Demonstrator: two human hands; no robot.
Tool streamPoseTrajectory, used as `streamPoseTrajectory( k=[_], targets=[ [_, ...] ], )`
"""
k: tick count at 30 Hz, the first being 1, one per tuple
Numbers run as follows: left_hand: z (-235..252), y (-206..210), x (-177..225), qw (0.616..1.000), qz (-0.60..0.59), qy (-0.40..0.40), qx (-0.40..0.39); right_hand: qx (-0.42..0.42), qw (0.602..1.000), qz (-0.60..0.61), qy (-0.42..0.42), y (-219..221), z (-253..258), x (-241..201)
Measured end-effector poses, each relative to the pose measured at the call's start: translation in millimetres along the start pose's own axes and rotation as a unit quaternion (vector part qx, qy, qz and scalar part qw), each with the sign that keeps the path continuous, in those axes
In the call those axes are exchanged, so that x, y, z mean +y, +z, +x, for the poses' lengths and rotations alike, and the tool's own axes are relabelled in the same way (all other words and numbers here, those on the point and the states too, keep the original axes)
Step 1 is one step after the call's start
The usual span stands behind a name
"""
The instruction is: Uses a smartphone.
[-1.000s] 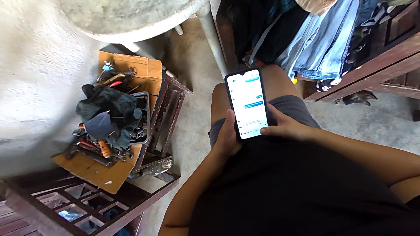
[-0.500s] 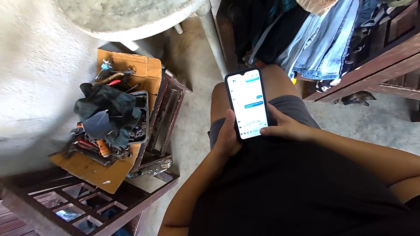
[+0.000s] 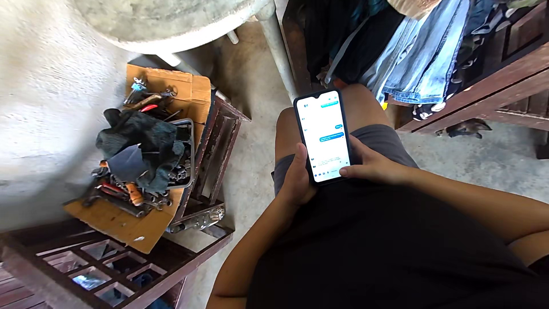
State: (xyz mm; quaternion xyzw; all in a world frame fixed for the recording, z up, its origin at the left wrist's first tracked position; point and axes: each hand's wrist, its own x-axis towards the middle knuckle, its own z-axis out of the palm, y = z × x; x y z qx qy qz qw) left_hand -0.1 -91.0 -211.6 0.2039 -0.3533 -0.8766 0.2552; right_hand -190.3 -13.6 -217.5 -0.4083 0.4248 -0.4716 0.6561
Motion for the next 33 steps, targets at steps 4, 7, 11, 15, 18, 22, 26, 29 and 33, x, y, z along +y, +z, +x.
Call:
streamPoseTrajectory(
  k=[4, 7, 11, 15, 18, 22, 26, 29, 33],
  targets=[
    [-0.2, 0.7, 0.6, 1.000, 0.001, 0.001, 0.000, -0.003, 1.000, 0.015, -0.019, -0.6, 0.8, 5.1],
    [-0.4, 3.3, 2.3, 1.000, 0.009, -0.002, 0.011, -0.001, 0.999, 0.002, -0.038, -0.8, 1.3, 6.1],
    [0.5, 2.6, 2.9, 1.000, 0.010, 0.003, 0.002, 0.005, 1.000, 0.013, -0.017, -0.1, 0.9, 2.7],
    [1.3, 2.8, 3.7, 1.000, 0.013, 0.002, 0.002, 0.005, 1.000, 0.012, 0.001, 0.1, -0.2, 0.2],
    [1.8, 2.8, 4.0, 1.000, 0.018, 0.002, 0.003, 0.007, 1.000, 0.012, -0.002, 0.6, -0.2, -0.6],
    [2.5, 3.3, 4.8, 1.000, 0.021, 0.001, 0.005, 0.003, 1.000, 0.014, -0.016, -0.2, 0.3, 0.4],
    [2.7, 3.6, 5.4, 1.000, 0.021, 0.000, 0.003, 0.001, 1.000, 0.022, -0.015, 0.1, 0.6, -0.2],
    [3.0, 3.8, 5.5, 1.000, 0.020, 0.000, 0.002, -0.004, 0.999, 0.030, -0.016, -0.3, 0.9, 0.2],
    [2.9, 2.2, 4.7, 1.000, 0.021, -0.001, 0.003, -0.001, 1.000, 0.024, -0.006, -0.4, 0.5, -1.0]
  ],
)
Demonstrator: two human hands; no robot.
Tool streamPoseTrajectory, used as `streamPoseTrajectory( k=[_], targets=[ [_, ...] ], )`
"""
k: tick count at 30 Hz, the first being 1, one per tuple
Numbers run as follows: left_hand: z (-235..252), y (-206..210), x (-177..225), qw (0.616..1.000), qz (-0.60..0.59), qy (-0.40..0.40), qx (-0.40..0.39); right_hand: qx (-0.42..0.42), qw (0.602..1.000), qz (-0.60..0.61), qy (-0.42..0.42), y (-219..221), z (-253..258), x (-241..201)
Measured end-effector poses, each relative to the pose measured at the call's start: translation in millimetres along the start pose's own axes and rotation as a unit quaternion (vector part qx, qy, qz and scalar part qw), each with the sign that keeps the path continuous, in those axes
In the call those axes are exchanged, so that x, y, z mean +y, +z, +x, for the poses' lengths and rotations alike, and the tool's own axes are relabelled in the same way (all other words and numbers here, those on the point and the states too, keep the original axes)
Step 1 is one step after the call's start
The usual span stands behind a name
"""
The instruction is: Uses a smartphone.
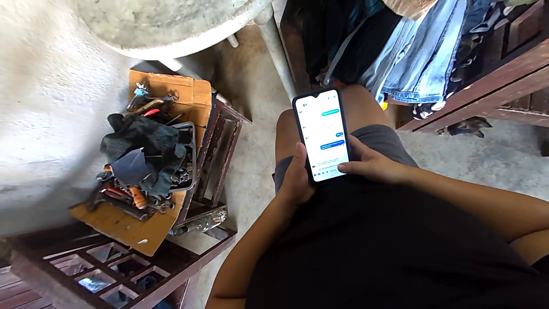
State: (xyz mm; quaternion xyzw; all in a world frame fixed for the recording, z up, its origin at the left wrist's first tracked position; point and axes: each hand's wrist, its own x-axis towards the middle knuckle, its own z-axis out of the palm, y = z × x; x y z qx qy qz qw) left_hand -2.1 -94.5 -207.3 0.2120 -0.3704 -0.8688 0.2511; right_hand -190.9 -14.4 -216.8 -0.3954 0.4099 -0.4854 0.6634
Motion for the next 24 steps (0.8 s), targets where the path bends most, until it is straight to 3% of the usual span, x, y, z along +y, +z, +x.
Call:
streamPoseTrajectory(
  k=[24],
  targets=[
    [-2.7, -0.8, -3.8, 1.000, -0.003, 0.003, 0.012, 0.003, 1.000, -0.012, 0.012, 0.6, -0.3, 1.1]
  ],
)
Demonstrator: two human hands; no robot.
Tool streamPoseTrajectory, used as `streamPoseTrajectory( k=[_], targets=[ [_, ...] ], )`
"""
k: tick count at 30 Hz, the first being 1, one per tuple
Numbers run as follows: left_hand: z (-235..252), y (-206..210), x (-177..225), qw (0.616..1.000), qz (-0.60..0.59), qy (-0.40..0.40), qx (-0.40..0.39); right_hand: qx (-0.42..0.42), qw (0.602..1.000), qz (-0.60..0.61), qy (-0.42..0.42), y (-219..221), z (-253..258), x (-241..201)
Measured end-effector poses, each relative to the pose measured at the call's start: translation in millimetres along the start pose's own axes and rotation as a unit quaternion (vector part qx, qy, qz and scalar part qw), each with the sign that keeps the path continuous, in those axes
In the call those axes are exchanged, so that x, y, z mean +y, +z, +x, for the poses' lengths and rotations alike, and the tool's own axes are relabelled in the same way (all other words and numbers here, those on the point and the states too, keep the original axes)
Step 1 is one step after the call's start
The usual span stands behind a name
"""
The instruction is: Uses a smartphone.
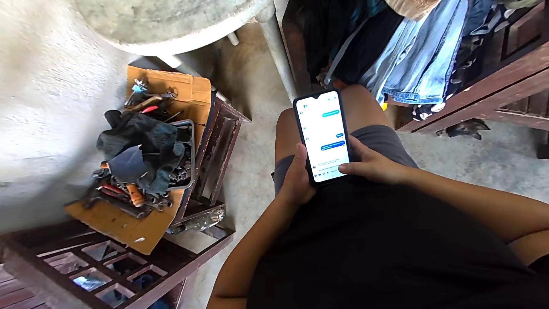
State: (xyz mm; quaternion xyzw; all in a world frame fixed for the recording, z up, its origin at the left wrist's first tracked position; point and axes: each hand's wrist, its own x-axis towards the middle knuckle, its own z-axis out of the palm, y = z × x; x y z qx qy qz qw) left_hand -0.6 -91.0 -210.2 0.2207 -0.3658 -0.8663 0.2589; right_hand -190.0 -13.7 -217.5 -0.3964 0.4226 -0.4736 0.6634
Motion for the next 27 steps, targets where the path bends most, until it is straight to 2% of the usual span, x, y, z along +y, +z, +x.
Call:
streamPoseTrajectory(
  k=[27],
  targets=[
    [-0.5, -0.2, -0.4, 1.000, -0.011, 0.004, -0.006, 0.004, 1.000, -0.003, 0.002, 1.1, -0.6, -0.9]
  ],
)
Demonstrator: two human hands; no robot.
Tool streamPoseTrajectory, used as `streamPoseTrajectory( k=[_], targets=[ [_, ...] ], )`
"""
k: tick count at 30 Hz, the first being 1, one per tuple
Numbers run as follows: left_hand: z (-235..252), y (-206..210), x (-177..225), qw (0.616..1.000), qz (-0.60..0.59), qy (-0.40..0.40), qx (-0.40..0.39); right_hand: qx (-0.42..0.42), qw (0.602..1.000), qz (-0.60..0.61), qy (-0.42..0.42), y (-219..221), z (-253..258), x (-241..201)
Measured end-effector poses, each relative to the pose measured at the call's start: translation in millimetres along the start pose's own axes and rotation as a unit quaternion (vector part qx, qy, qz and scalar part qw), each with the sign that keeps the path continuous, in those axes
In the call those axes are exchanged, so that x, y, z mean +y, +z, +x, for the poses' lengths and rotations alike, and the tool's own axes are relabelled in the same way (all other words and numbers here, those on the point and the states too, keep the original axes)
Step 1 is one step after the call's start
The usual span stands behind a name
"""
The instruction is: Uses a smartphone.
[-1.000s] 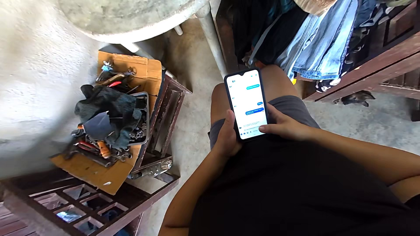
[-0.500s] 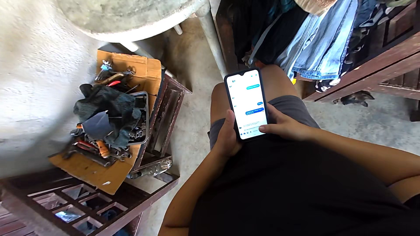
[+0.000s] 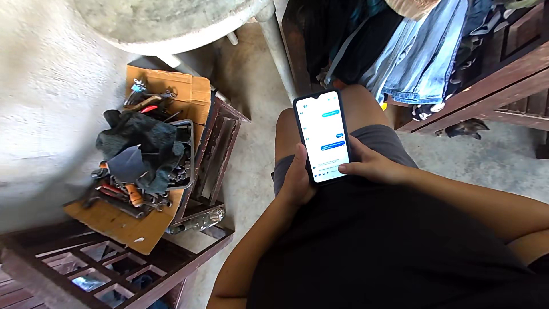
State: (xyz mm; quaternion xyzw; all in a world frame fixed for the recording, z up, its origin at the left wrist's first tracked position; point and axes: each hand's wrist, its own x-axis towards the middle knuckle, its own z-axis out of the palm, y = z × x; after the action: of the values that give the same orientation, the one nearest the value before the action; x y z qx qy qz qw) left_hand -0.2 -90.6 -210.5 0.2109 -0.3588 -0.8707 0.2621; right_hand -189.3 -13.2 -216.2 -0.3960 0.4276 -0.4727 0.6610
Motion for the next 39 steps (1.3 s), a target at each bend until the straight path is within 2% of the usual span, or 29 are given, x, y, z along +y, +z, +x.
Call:
streamPoseTrajectory(
  k=[39],
  targets=[
    [2.2, 1.8, 3.8, 1.000, 0.013, -0.002, -0.001, 0.002, 1.000, 0.005, 0.005, -1.2, 0.8, -1.4]
  ],
)
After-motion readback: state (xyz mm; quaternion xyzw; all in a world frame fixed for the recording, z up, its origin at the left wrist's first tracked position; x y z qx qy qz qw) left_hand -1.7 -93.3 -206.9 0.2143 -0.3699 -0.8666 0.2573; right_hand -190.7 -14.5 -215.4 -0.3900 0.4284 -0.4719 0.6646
